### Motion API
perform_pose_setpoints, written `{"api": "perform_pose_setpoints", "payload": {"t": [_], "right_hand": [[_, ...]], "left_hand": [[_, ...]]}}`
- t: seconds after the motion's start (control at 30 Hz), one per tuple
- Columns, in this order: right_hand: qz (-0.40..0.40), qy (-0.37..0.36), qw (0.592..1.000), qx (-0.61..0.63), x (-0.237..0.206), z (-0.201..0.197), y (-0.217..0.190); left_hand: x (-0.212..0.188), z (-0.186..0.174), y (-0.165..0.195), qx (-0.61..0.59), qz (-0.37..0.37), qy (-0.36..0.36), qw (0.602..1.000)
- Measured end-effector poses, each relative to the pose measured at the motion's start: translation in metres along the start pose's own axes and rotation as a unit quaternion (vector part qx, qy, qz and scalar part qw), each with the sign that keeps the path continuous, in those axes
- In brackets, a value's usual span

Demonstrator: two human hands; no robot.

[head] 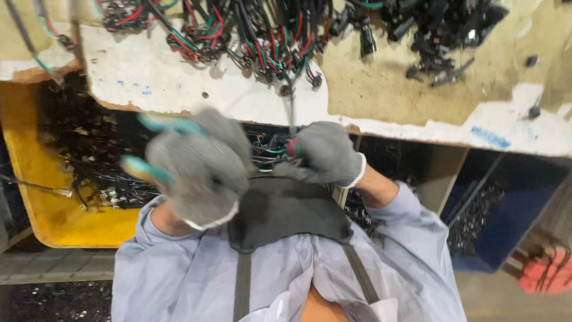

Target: The person strips insulation from the ends of electrical wires using pliers-style wire strippers, working one wire at a time at a workbench. They pull each wire from a pile, grip it with the tool, pull off the stripped insulation, and set the processed wire aside with the growing bundle of finished wires.

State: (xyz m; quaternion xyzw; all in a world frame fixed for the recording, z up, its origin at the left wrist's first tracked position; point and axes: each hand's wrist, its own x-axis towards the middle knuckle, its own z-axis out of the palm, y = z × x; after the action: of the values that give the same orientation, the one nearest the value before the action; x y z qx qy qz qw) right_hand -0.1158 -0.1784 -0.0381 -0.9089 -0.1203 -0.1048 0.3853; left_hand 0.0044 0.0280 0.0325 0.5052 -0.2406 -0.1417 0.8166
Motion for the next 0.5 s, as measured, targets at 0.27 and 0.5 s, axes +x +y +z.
{"api": "perform_pose_setpoints", "payload": {"t": [0.27, 0.5], "right_hand": [[-0.093, -0.192, 0.976, -0.047, 0.008, 0.011, -0.018], [-0.076, -0.215, 0.972, -0.052, -0.001, 0.007, -0.017]], "left_hand": [[-0.061, 0.029, -0.031, 0.003, 0.163, -0.456, 0.875], [0.025, 0.04, -0.092, 0.558, 0.003, -0.229, 0.798]]}}
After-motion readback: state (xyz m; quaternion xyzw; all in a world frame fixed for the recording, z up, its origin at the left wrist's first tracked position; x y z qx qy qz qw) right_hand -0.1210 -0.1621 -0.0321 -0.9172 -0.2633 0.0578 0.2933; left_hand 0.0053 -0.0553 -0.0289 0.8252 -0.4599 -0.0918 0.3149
